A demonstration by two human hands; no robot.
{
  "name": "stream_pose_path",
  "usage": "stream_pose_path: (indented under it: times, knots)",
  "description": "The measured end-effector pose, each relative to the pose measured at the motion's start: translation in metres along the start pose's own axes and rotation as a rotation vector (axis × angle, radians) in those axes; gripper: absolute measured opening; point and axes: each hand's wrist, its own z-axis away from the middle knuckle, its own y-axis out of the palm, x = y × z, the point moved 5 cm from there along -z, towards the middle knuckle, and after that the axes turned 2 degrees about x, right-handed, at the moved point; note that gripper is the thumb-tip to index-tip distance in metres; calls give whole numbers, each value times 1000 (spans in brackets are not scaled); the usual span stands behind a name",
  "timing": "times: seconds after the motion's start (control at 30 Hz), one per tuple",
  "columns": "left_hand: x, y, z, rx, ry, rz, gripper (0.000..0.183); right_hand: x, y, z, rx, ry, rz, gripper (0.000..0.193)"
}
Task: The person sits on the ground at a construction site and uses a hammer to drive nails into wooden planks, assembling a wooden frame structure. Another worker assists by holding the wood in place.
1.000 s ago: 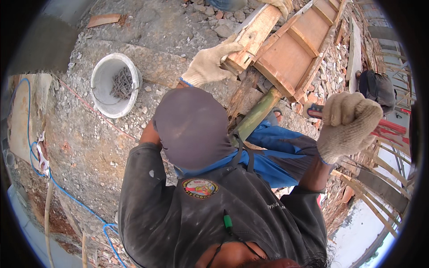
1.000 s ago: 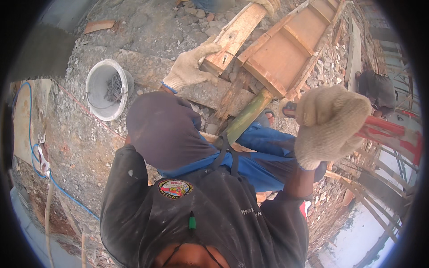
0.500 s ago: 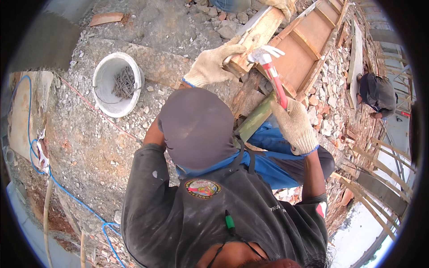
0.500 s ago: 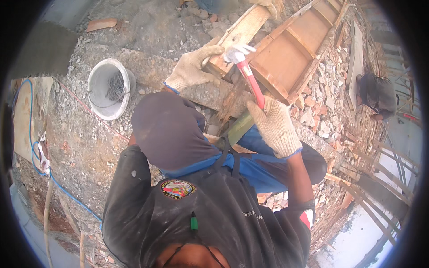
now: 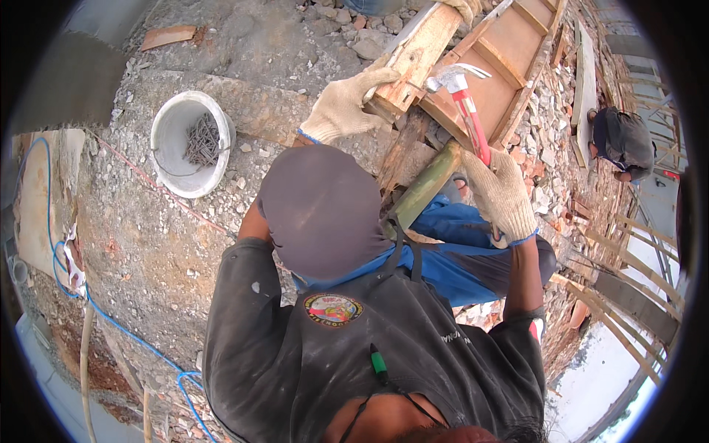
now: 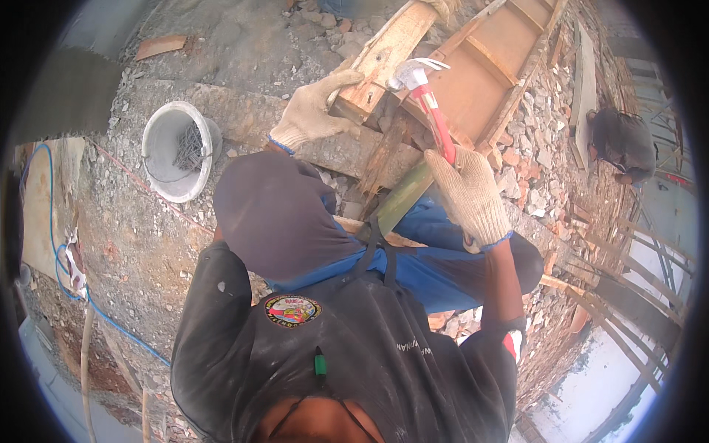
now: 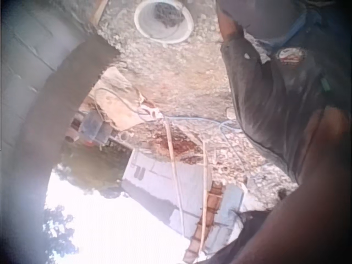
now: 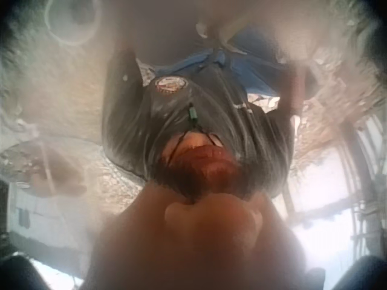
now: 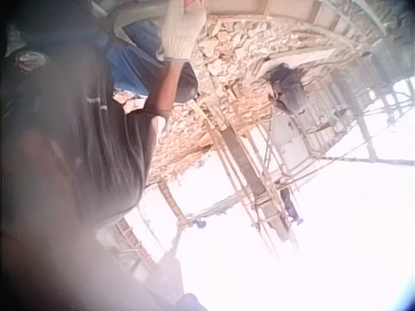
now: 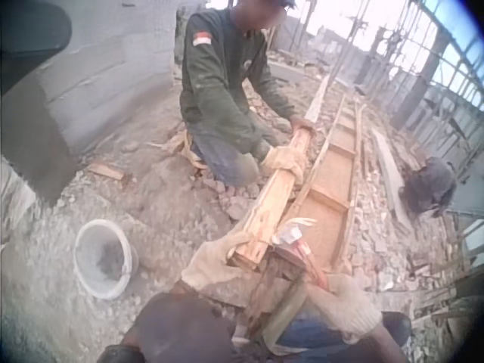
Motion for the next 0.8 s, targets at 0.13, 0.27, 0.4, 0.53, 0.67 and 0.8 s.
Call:
stream_pose_path:
  times: [0.13,0.27,0.4,0.53,0.67,0.8]
  knots:
    - [5,-6,9,-9,0,-36,98,38,-54,20,-409,-227,-506,30]
    - [-2,-1,4,8,-21,15,97,10,-36,11,-360,-453,-836,29]
    - [4,1,8,47,-77,84,97,-40,17,-5,42,-42,66,39]
    - [4,-8,7,34,-36,22,96,28,-62,18,-380,-251,-404,32]
    - [5,-2,4,-3,64,-51,98,1,-65,9,-629,-458,-983,36]
    - [1,4,3,-5,32,15,100,-19,9,-17,-20,-251,203,38]
